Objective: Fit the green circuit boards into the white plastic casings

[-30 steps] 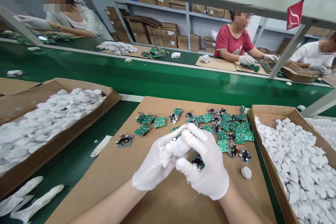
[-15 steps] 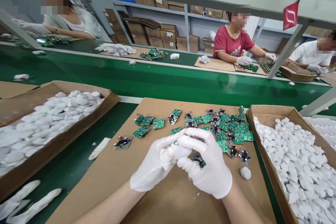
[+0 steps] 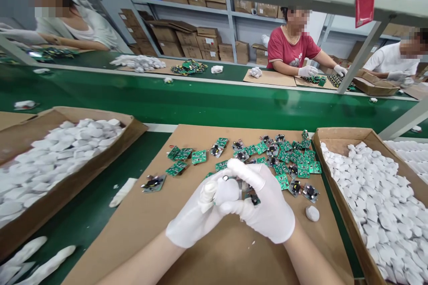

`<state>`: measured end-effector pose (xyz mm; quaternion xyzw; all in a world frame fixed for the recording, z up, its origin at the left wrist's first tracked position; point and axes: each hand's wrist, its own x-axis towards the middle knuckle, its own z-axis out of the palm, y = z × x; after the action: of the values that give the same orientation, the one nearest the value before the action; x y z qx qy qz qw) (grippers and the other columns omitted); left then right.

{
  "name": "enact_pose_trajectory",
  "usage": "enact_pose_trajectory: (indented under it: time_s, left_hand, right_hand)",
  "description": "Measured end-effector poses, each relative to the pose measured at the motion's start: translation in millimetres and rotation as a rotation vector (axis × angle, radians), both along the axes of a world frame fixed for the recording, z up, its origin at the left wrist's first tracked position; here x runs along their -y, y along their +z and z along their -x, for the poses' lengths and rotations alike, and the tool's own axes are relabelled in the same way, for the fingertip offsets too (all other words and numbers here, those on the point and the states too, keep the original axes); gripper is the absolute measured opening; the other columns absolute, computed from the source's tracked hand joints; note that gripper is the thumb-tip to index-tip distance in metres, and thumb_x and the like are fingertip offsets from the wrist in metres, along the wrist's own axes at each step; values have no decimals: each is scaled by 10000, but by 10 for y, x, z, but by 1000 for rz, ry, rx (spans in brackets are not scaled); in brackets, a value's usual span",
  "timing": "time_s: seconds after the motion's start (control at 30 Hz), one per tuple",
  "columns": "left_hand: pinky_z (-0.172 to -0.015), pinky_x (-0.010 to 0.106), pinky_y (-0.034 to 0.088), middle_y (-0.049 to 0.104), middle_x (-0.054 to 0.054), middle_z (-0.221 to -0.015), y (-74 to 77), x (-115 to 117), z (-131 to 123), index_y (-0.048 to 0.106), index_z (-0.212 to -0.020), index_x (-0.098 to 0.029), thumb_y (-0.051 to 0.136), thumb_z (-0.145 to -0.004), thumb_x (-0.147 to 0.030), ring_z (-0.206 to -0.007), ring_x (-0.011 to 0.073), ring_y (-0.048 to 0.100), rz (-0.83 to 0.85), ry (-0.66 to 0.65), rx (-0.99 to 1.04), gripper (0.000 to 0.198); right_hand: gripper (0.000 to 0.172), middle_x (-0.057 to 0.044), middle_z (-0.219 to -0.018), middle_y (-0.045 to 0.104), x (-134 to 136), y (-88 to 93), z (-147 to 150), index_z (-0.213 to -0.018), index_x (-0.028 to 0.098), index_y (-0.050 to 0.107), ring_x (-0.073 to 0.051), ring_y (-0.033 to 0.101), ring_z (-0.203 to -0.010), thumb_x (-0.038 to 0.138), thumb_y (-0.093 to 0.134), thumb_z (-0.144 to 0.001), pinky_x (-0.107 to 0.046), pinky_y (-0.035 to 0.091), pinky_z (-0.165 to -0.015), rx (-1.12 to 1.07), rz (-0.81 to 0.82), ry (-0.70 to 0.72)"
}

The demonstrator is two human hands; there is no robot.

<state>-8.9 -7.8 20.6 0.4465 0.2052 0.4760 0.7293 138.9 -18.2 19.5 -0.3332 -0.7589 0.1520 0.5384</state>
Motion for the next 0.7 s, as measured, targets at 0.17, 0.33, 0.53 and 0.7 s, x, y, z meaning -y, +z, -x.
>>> enact_pose_trajectory:
  time_s: [0.17, 0.33, 0.53, 0.7]
  left_hand:
    - [-613, 284, 378, 402, -10, -668, -71, 19, -31, 496, -609, -173, 547, -857, -587, -667, 140, 391, 12, -45, 24, 485]
    - [-589, 252, 383, 376, -28, -662, -119, 38, -45, 491, -639, -167, 630, -834, -516, -636, 117, 391, 202, -78, 99, 423]
    - [-680, 291, 436, 528, 19, -823, -143, 48, -39, 523, -706, -177, 594, -808, -621, -702, 137, 477, 198, -150, 152, 461]
    - [-644, 256, 404, 460, -10, -749, -98, 45, -54, 497, -678, -175, 669, -802, -524, -687, 120, 430, 188, -87, 165, 408]
  right_hand:
    - [471, -50, -985, 625, 0, -28, -10, -1361, 373, 534, -200, 640, -891, 544, 500, -923, -337, 572, -741, 44, -6, -24]
    - [393, -59, -971, 604, -2, -75, -6, -1239, 360, 654, -214, 636, -897, 541, 483, -935, -365, 565, -747, 12, 41, -4]
    - [687, -10, -899, 567, 51, -99, 104, -1499, 396, 296, -132, 541, -595, 605, 533, -890, -267, 498, -465, -407, 429, 117]
    - [490, -12, -898, 575, 40, -100, 117, -1399, 427, 473, -140, 563, -683, 570, 486, -930, -255, 524, -534, -310, 361, 93]
